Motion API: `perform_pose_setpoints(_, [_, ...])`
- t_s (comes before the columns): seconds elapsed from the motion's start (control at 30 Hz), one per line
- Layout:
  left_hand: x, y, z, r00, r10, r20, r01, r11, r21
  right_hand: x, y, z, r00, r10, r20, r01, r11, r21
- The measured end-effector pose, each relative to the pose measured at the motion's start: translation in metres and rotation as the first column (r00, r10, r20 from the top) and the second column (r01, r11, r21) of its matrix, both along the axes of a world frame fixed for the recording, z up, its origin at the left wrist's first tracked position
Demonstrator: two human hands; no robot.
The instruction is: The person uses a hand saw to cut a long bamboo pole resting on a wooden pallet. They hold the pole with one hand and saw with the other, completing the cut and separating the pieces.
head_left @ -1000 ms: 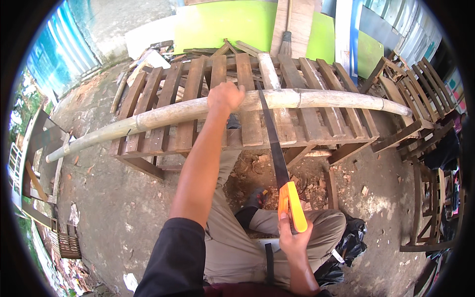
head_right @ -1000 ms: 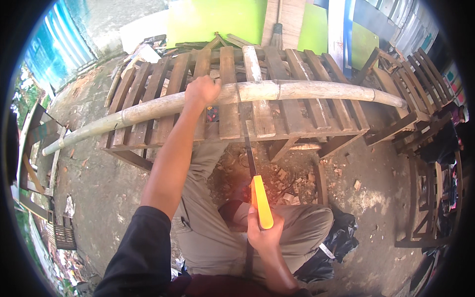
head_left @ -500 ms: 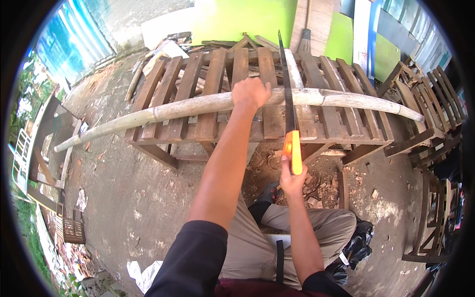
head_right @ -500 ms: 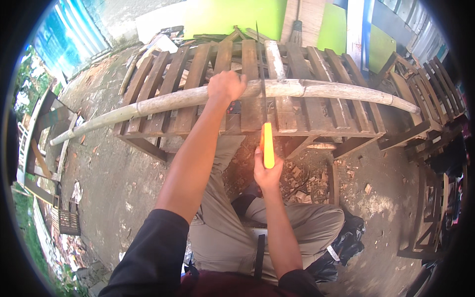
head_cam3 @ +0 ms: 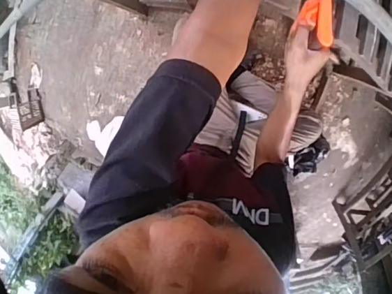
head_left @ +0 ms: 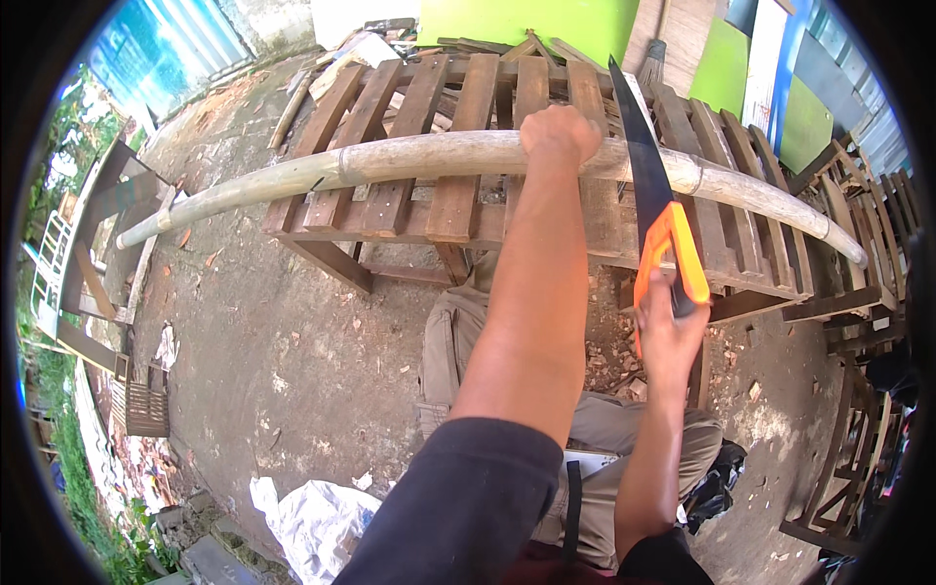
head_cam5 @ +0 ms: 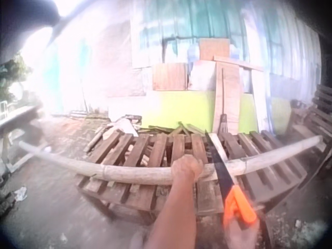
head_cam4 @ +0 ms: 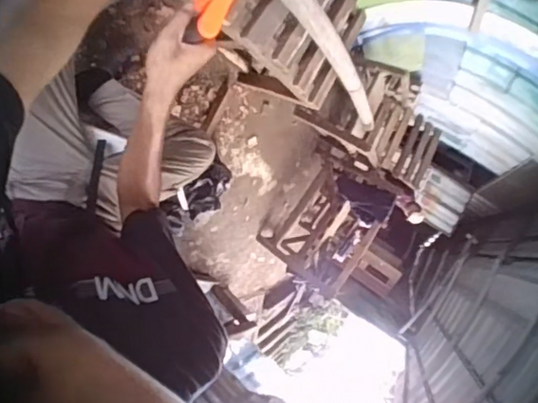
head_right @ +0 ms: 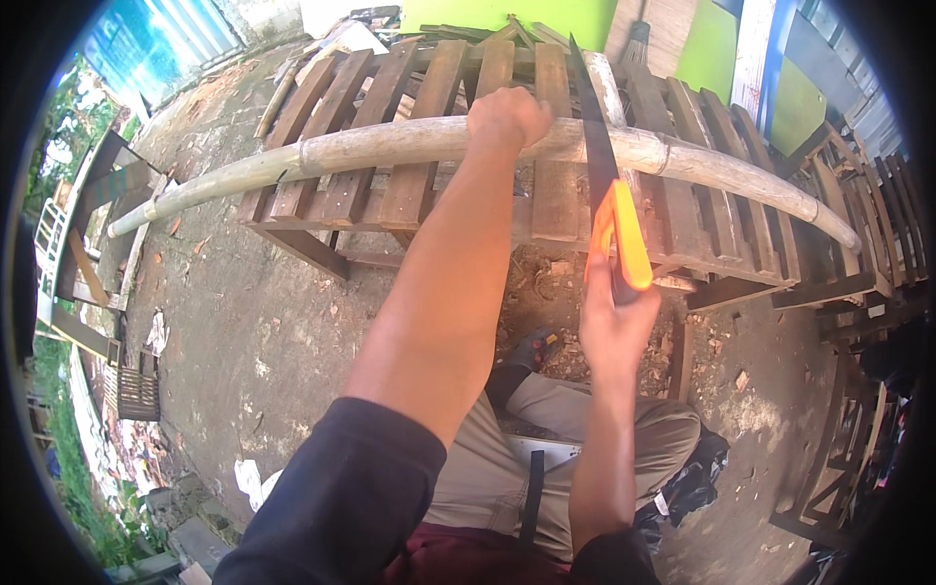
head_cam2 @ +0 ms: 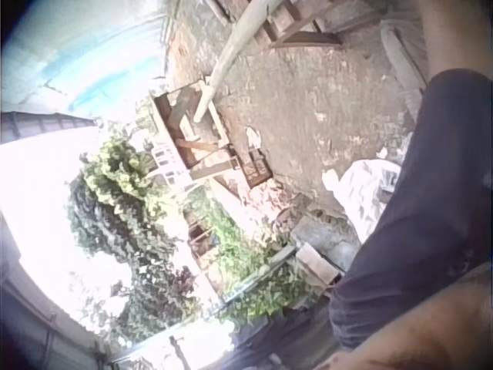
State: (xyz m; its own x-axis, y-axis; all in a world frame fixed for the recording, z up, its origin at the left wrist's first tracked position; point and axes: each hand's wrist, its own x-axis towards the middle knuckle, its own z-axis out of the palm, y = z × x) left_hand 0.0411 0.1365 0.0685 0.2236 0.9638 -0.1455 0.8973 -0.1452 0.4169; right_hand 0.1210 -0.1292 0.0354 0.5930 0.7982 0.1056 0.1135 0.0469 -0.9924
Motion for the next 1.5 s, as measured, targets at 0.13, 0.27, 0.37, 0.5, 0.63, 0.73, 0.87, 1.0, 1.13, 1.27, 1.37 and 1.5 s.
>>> perform_pose_setpoints(0.13, [-0.002, 0.022, -0.009, 1.000, -0.019, 0.017, 0.019, 1.000, 0.018, -0.009, -0.107, -0.028, 0.997, -0.041, 0.058, 0.045, 0.997, -0.069])
perform_pose_setpoints(0.27, [-0.005, 0.013, 0.001, 0.999, -0.036, 0.005, 0.036, 0.999, 0.002, -0.016, -0.131, -0.012, 0.993, -0.008, -0.119, -0.004, 0.995, -0.098])
perform_pose_setpoints(0.37, [0.007, -0.002, -0.003, 0.999, -0.046, -0.016, 0.047, 0.997, 0.064, -0.014, -0.109, 0.004, 0.997, -0.081, 0.003, 0.081, 0.994, -0.067])
perform_pose_setpoints(0.5, [0.002, 0.002, -0.016, 0.996, -0.046, -0.076, 0.059, 0.982, 0.177, 0.008, -0.065, 0.059, 0.980, 0.141, -0.138, -0.164, 0.971, -0.173])
perform_pose_setpoints(0.63, [-0.005, 0.004, -0.007, 0.995, -0.066, -0.072, 0.080, 0.974, 0.213, 0.036, -0.076, 0.050, 0.986, 0.073, -0.149, -0.098, 0.981, -0.167])
perform_pose_setpoints(0.73, [0.000, -0.006, -0.004, 0.995, -0.072, -0.064, 0.085, 0.972, 0.221, 0.030, -0.097, 0.003, 0.998, 0.019, -0.061, -0.027, 0.991, -0.134])
perform_pose_setpoints(0.87, [-0.002, -0.016, -0.003, 0.996, -0.053, -0.069, 0.069, 0.964, 0.259, 0.006, -0.109, 0.006, 1.000, 0.025, -0.008, -0.025, 0.992, -0.127])
perform_pose_setpoints(1.0, [0.000, -0.029, -0.004, 0.997, 0.003, -0.071, 0.019, 0.951, 0.308, 0.000, -0.112, 0.017, 0.998, 0.023, 0.055, -0.016, 0.993, -0.113])
perform_pose_setpoints(1.13, [0.004, -0.055, -0.025, 1.000, 0.018, -0.018, -0.010, 0.921, 0.389, 0.019, -0.042, 0.015, 1.000, 0.025, -0.010, -0.026, 0.992, -0.127])
perform_pose_setpoints(1.27, [0.003, -0.041, -0.018, 0.993, 0.098, -0.068, -0.060, 0.904, 0.422, 0.021, 0.006, 0.013, 0.985, 0.003, 0.171, 0.000, 1.000, -0.014])
perform_pose_setpoints(1.37, [0.005, -0.032, -0.014, 0.995, 0.047, -0.089, -0.007, 0.916, 0.401, 0.015, 0.009, -0.030, 0.983, -0.016, 0.183, -0.008, 0.992, 0.127])
perform_pose_setpoints(1.5, [0.003, -0.032, -0.006, 0.998, 0.009, -0.066, 0.013, 0.943, 0.333, 0.010, 0.007, -0.067, 0.987, -0.023, 0.157, 0.012, 0.997, 0.073])
